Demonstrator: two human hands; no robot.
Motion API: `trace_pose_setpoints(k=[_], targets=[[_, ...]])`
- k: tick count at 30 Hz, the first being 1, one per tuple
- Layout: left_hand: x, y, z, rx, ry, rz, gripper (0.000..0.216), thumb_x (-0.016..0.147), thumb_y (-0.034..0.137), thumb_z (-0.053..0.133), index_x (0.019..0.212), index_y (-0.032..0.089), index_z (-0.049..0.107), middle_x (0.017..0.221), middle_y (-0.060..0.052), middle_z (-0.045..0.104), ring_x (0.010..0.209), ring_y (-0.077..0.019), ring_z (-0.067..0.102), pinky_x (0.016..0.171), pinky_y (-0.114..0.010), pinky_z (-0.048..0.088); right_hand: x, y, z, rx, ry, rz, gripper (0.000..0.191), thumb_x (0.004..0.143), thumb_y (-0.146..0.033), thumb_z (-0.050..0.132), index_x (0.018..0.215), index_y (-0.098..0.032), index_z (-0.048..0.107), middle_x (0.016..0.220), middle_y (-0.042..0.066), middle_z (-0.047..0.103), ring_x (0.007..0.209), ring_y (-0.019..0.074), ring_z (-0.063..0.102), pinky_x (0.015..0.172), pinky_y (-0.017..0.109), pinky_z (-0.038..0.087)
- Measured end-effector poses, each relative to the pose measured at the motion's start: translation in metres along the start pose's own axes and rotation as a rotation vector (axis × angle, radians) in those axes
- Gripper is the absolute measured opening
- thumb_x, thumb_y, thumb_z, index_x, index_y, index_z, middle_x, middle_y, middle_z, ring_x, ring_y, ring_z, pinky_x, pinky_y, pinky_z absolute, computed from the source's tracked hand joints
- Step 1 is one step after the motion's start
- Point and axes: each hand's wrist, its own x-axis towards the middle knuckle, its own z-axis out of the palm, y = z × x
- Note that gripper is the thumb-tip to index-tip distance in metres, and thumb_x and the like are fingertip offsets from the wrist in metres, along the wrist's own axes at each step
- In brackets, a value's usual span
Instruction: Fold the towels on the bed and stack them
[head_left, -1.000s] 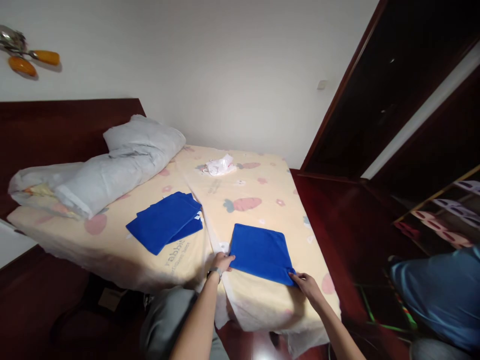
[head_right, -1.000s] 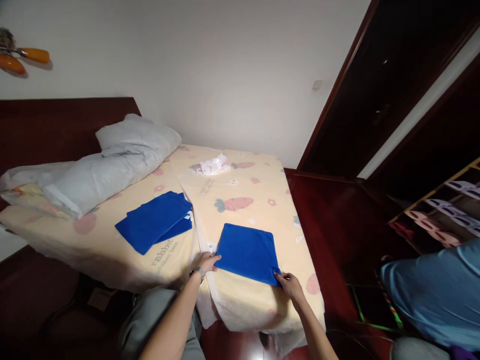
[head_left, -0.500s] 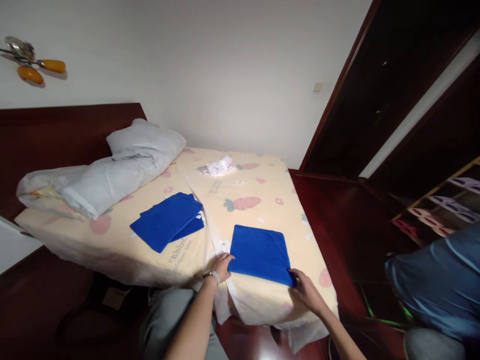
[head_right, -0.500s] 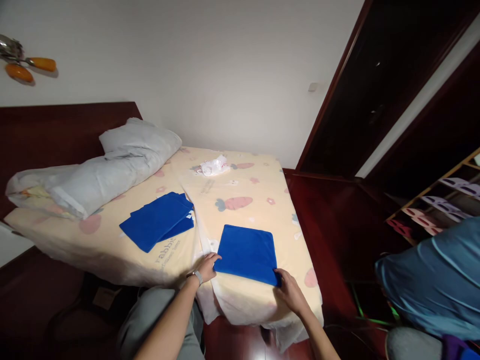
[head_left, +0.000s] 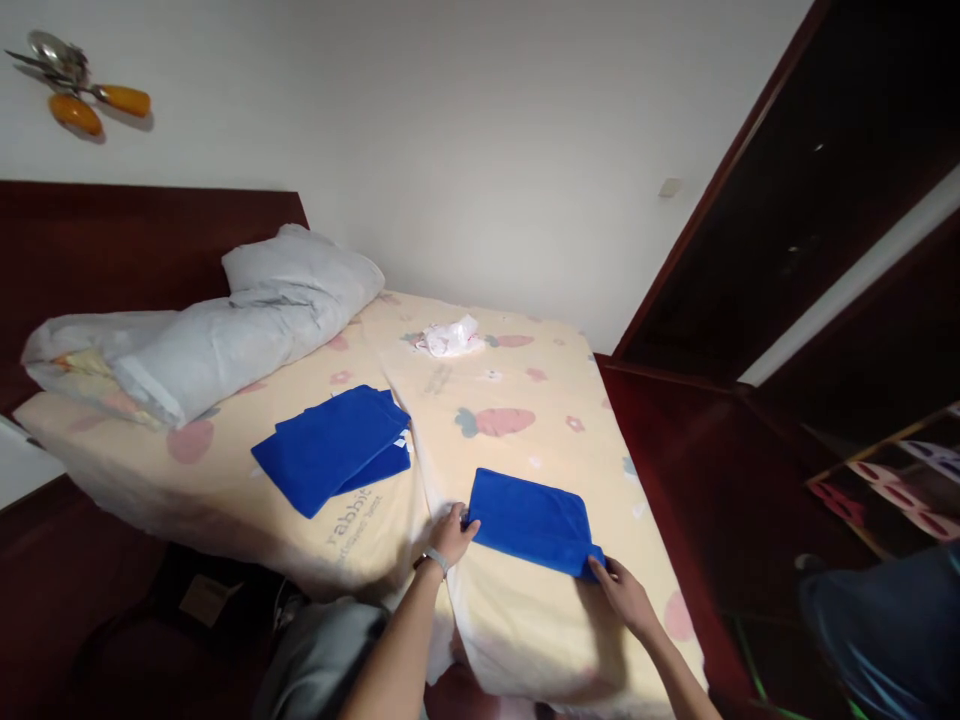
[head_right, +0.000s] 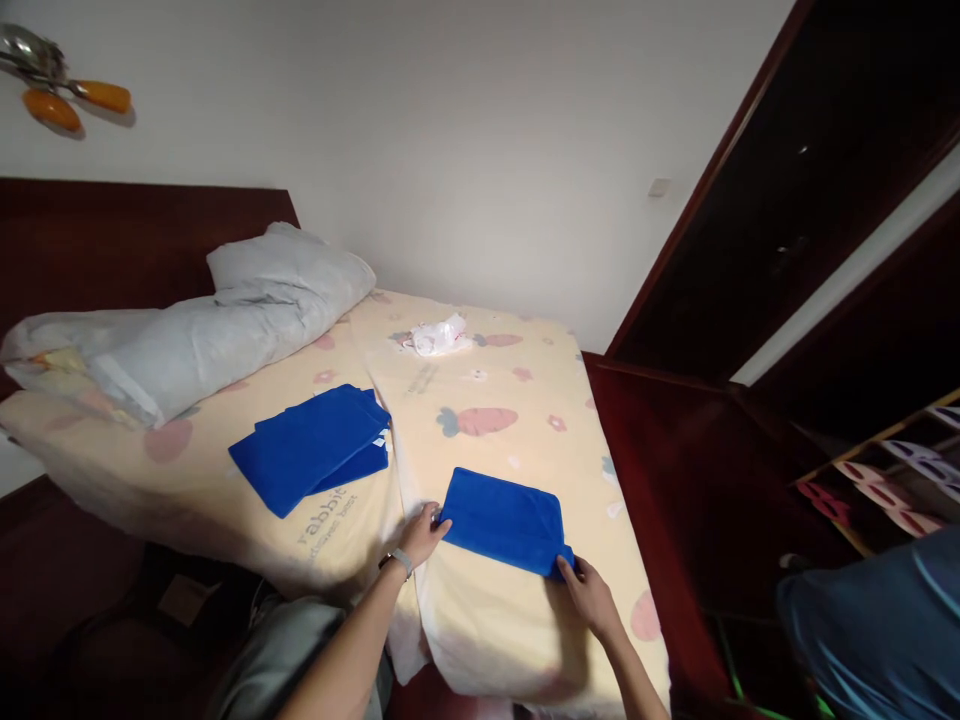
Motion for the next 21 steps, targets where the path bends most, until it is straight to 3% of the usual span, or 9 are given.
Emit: trace_pose_setpoints(k=[6,12,17,21], targets=[[0.015,0.011,0.003,0.06,0.007,-0.209,0.037,0.088,0.042,0.057,0.116,0.018,0.063,0.108,-0.012,0.073,0.105,-0.0251,0.066,0.082,-0.029,0.045,0.013,-0.005,0.003,-0.15,0.014,0.041,0.06,0.077,-0.072,0.043,0.093,-0.021,0.07,0.103,0.014,0.075,0.097,0.0341,0.07,0.084,0.041,0.054],[0.018,0.022,0.005,0.111,0.021,-0.234,0.036,0.086,0.045,0.057,0.101,0.014,0.069,0.111,-0.016,0.071,0.11,-0.0275,0.063,0.084,-0.029,0.043,0.028,-0.007,0.003,-0.197,-0.014,0.121,0.057,0.07,-0.076,0.046,0.07,-0.022,0.064,0.088,0.014,0.076,0.089,0.0341,0.071,0.08,0.042,0.055],[0.019,0.026,0.005,-0.033,0.025,-0.192,0.027,0.083,0.036,0.06,0.103,0.017,0.062,0.103,-0.009,0.073,0.1,-0.0234,0.067,0.074,-0.025,0.043,0.022,-0.01,0.006,-0.053,0.076,0.129,0.063,0.066,-0.074,0.052,0.096,-0.019,0.058,0.098,0.016,0.074,0.087,0.0299,0.072,0.078,0.039,0.055],[0.011,0.028,0.003,-0.177,0.043,-0.244,0.028,0.084,0.033,0.06,0.107,0.019,0.053,0.096,-0.006,0.073,0.088,-0.0191,0.069,0.068,-0.023,0.044,0.008,-0.005,0.005,0.119,0.126,0.118,0.071,0.065,-0.075,0.056,0.11,-0.021,0.047,0.094,0.012,0.073,0.078,0.0263,0.071,0.068,0.035,0.054]])
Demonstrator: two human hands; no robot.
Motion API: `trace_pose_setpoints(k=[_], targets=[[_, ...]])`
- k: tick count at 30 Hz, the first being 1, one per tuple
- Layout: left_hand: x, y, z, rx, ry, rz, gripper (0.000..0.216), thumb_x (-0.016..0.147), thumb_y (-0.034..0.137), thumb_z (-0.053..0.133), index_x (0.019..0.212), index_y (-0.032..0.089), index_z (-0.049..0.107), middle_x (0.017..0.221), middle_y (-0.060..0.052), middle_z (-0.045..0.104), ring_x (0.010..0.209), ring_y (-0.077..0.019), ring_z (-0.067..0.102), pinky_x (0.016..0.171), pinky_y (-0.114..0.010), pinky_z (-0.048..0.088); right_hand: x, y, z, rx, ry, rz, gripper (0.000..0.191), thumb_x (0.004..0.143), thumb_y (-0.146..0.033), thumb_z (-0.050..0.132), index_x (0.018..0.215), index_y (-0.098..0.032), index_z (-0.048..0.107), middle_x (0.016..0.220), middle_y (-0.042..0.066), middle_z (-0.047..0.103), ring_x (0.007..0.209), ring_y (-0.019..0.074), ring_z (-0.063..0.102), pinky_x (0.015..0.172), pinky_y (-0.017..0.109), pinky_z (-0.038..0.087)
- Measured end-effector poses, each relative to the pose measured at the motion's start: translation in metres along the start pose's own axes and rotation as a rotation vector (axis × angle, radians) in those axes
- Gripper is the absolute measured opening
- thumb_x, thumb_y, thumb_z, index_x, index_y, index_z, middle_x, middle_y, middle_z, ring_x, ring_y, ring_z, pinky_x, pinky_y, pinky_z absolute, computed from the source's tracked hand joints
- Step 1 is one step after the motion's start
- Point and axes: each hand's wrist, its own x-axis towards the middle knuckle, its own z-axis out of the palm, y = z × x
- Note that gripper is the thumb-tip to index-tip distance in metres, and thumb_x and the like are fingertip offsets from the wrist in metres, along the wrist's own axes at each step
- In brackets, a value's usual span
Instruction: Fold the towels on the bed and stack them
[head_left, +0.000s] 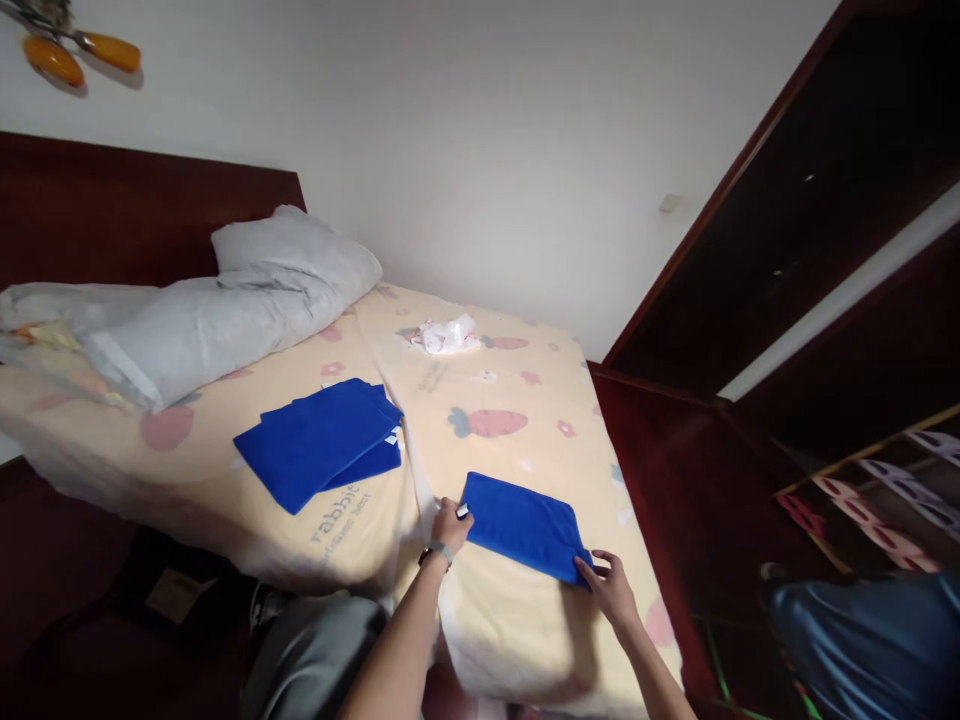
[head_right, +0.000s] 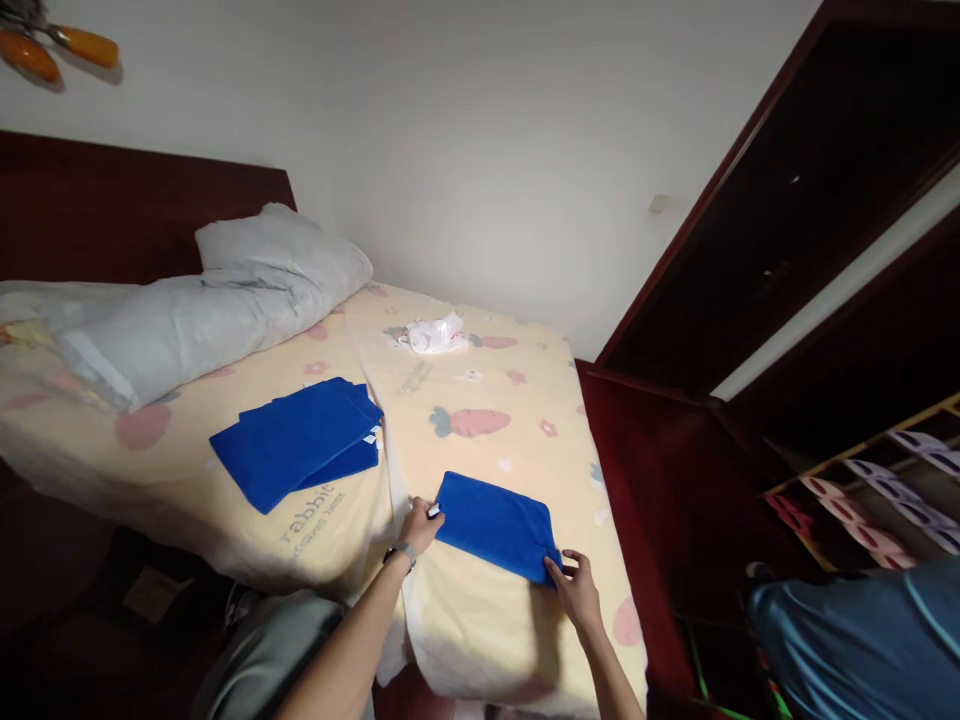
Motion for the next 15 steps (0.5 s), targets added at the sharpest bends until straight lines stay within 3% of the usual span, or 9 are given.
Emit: trace_pose_setpoints(k=[4,8,11,13,15], targets=[[-0.021,-0.009,-0.004,0.032,-0.066,-0.054,0.048,0.082,0.028,0.06,0.125,0.018,0.043,0.098,-0.007,0.07,0.082,-0.0186,0.068,0.068,-0.025,0.046,-0.02,0.015,-0.004,0.001,-0.006,-0.122,0.058,0.067,-0.071,0.055,0.099,-0.023,0.047,0.087,0.007,0.069,0.078,0.0253,0.069,0.068,0.035,0.054],[-0.046,-0.019,-0.009,0.303,-0.012,0.046,0.053,0.081,0.022,0.058,0.132,0.021,0.045,0.122,-0.013,0.059,0.102,-0.0243,0.063,0.083,-0.031,0.046,-0.042,0.028,-0.008,-0.063,0.056,-0.217,0.046,0.074,-0.064,0.052,0.093,-0.022,0.053,0.102,0.012,0.063,0.093,0.0277,0.066,0.087,0.041,0.052],[-0.058,-0.023,-0.015,0.425,0.031,0.309,0.056,0.077,0.011,0.055,0.13,0.029,0.053,0.136,-0.009,0.05,0.118,-0.0259,0.053,0.096,-0.035,0.041,-0.051,0.037,-0.013,-0.062,0.065,-0.369,0.04,0.078,-0.05,0.052,0.105,-0.021,0.057,0.121,0.015,0.057,0.109,0.0285,0.061,0.097,0.043,0.049],[-0.061,-0.026,-0.018,0.449,-0.047,0.545,0.063,0.072,0.005,0.054,0.128,0.033,0.056,0.138,-0.003,0.051,0.126,-0.0241,0.046,0.106,-0.036,0.035,-0.051,0.042,-0.015,-0.05,-0.055,-0.508,0.043,0.072,-0.037,0.056,0.112,-0.021,0.058,0.13,0.013,0.055,0.121,0.028,0.055,0.105,0.042,0.045],[-0.059,-0.031,-0.02,0.458,-0.16,0.669,0.069,0.067,0.002,0.055,0.128,0.034,0.057,0.138,0.0,0.053,0.13,-0.0227,0.044,0.112,-0.036,0.029,-0.048,0.046,-0.017,-0.055,-0.145,-0.572,0.052,0.065,-0.028,0.057,0.117,-0.021,0.058,0.134,0.011,0.055,0.126,0.0274,0.052,0.11,0.043,0.041]])
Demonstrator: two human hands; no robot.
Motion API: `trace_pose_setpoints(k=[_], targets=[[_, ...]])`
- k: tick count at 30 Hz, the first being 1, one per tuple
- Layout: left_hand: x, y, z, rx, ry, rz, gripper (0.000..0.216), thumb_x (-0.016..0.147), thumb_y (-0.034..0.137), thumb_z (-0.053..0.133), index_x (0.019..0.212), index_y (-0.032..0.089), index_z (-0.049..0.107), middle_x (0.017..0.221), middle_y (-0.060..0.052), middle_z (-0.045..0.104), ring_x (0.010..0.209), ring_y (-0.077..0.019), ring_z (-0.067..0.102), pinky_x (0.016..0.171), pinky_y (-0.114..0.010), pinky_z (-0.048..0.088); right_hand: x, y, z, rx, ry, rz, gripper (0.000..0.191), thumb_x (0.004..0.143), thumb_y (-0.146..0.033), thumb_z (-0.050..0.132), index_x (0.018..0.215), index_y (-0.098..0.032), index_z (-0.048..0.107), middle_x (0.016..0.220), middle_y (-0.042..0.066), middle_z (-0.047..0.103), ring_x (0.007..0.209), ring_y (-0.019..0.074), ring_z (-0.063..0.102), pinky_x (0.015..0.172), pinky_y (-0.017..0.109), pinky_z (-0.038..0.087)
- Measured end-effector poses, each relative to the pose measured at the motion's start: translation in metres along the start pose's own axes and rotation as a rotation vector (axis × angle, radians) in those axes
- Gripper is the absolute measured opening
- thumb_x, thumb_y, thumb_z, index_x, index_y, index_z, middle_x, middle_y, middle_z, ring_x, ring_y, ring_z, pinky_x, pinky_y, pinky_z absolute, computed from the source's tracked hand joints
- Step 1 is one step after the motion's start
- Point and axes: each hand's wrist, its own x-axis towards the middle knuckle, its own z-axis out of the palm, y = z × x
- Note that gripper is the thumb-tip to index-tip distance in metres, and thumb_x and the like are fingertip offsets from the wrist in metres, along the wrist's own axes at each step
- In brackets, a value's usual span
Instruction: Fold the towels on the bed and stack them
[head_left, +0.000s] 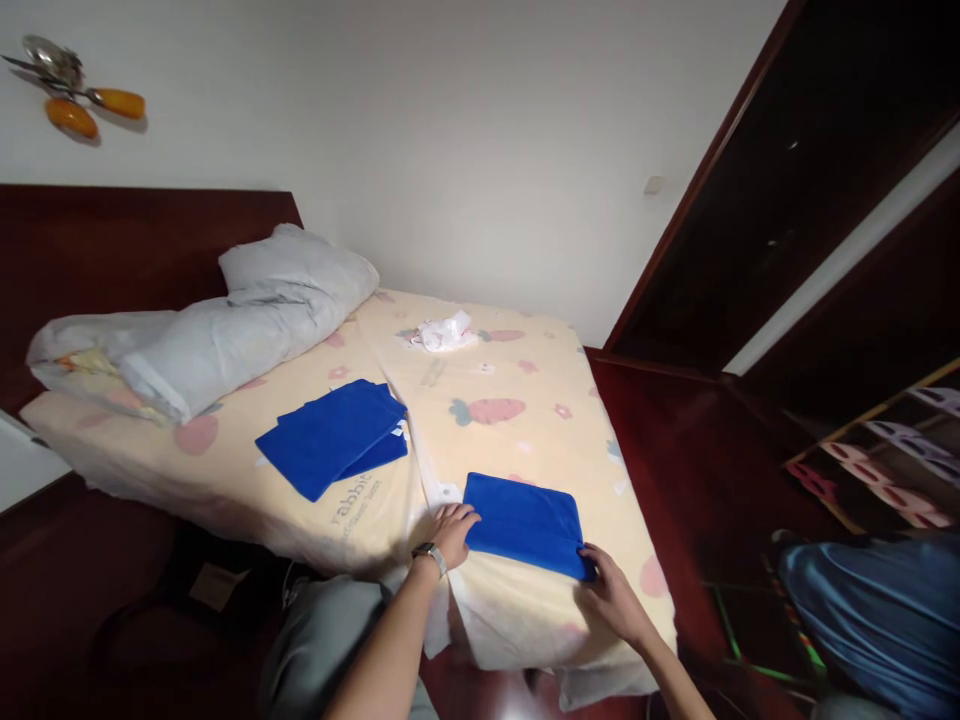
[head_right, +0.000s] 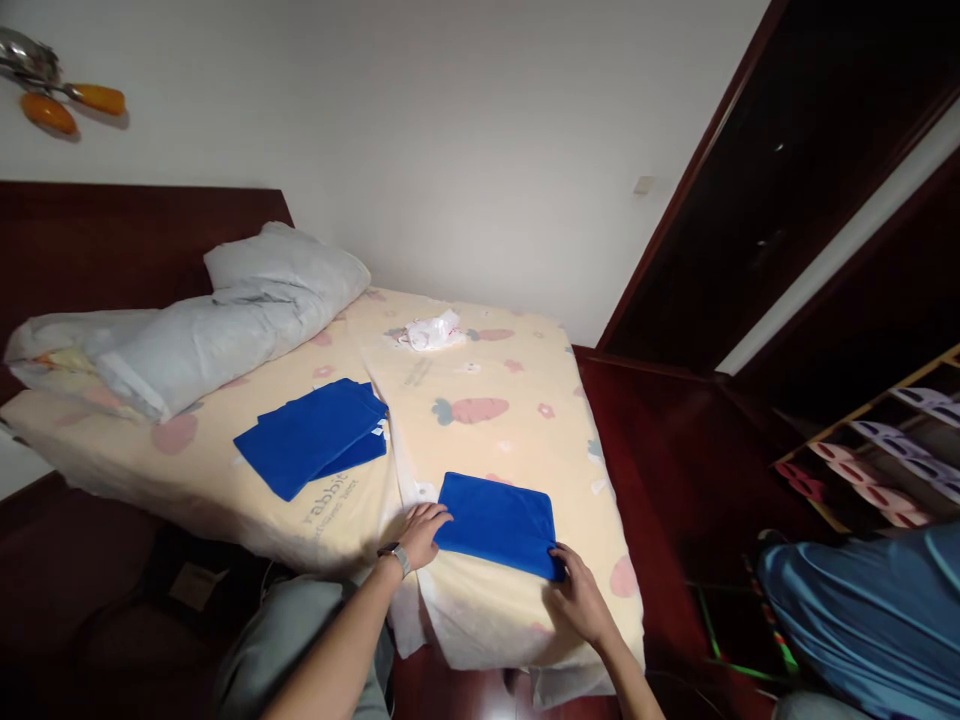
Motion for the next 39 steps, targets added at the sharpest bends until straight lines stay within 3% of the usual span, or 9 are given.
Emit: trace_pose_setpoints(k=[4,10,13,17,21,24,28,32,39], targets=[[0.004,-0.018,0.002,-0.055,-0.106,-0.011,0.079,0.061,0.003,0.061,0.134,0.033,0.053,0.143,0.0,0.052,0.133,-0.0239,0.044,0.114,-0.037,0.03,0.009,0.003,-0.004,0.082,-0.021,0.113,0.054,0.067,-0.029,0.056,0.12,-0.02,0.057,0.129,0.01,0.062,0.12,0.0264,0.058,0.107,0.041,0.043],[0.032,-0.036,-0.004,-0.383,-0.102,-0.137,0.054,0.077,0.02,0.062,0.131,0.02,0.055,0.128,-0.009,0.065,0.118,-0.0207,0.06,0.101,-0.029,0.045,0.038,-0.008,-0.016,0.226,-0.118,0.375,0.052,0.071,-0.051,0.057,0.11,-0.017,0.065,0.105,0.01,0.074,0.099,0.0283,0.069,0.089,0.037,0.054],[0.042,-0.037,-0.005,-0.461,-0.07,-0.221,0.047,0.085,0.036,0.058,0.129,0.019,0.056,0.127,-0.01,0.064,0.118,-0.0213,0.059,0.101,-0.029,0.044,0.056,-0.01,-0.019,0.143,-0.088,0.454,0.058,0.072,-0.062,0.053,0.104,-0.016,0.068,0.107,0.012,0.074,0.103,0.0305,0.067,0.093,0.039,0.051],[0.051,-0.04,0.001,-0.491,-0.065,-0.231,0.076,0.066,0.042,0.078,0.134,0.022,0.052,0.132,-0.009,0.06,0.114,-0.0239,0.06,0.094,-0.028,0.046,0.073,-0.008,-0.016,-0.045,-0.085,0.522,0.06,0.075,-0.07,0.042,0.09,-0.019,0.069,0.098,0.012,0.075,0.094,0.0305,0.068,0.086,0.037,0.051],[0.068,-0.041,0.006,-0.526,0.052,-0.376,0.047,0.082,0.04,0.061,0.124,0.018,0.059,0.112,-0.009,0.071,0.1,-0.0201,0.066,0.084,-0.025,0.047,0.082,-0.007,-0.011,-0.231,-0.12,0.58,0.06,0.081,-0.071,0.032,0.076,-0.021,0.065,0.082,0.012,0.074,0.081,0.0299,0.068,0.076,0.038,0.05],[0.08,-0.033,0.004,-0.384,0.068,-0.565,0.039,0.086,0.045,0.056,0.109,0.017,0.068,0.107,-0.011,0.073,0.1,-0.0232,0.067,0.08,-0.026,0.046,0.088,-0.007,-0.009,-0.268,-0.081,0.599,0.06,0.082,-0.07,0.034,0.091,-0.02,0.066,0.094,0.014,0.074,0.091,0.0318,0.068,0.081,0.039,0.05],[0.087,-0.019,-0.003,-0.237,0.006,-0.662,0.043,0.082,0.052,0.056,0.094,0.014,0.073,0.105,-0.018,0.073,0.103,-0.0295,0.067,0.078,-0.03,0.046,0.098,-0.008,-0.006,-0.172,-0.036,0.641,0.074,0.073,-0.075,0.047,0.118,-0.018,0.062,0.113,0.015,0.071,0.103,0.0316,0.067,0.089,0.039,0.049],[0.09,-0.014,-0.004,-0.268,-0.001,-0.684,0.058,0.087,0.061,0.045,0.095,0.011,0.073,0.108,-0.023,0.071,0.104,-0.0331,0.067,0.079,-0.034,0.047,0.105,-0.005,0.002,-0.088,-0.007,0.643,0.079,0.063,-0.072,0.06,0.118,-0.015,0.061,0.105,0.016,0.073,0.096,0.0316,0.069,0.087,0.04,0.051],[0.086,-0.02,0.001,-0.464,0.029,-0.755,0.033,0.084,0.047,0.056,0.088,0.016,0.067,0.091,-0.013,0.074,0.091,-0.0267,0.069,0.071,-0.028,0.046,0.092,-0.01,0.008,0.084,0.076,0.618,0.074,0.073,-0.073,0.055,0.125,-0.02,0.052,0.091,0.009,0.072,0.083,0.0279,0.07,0.078,0.04,0.054]])
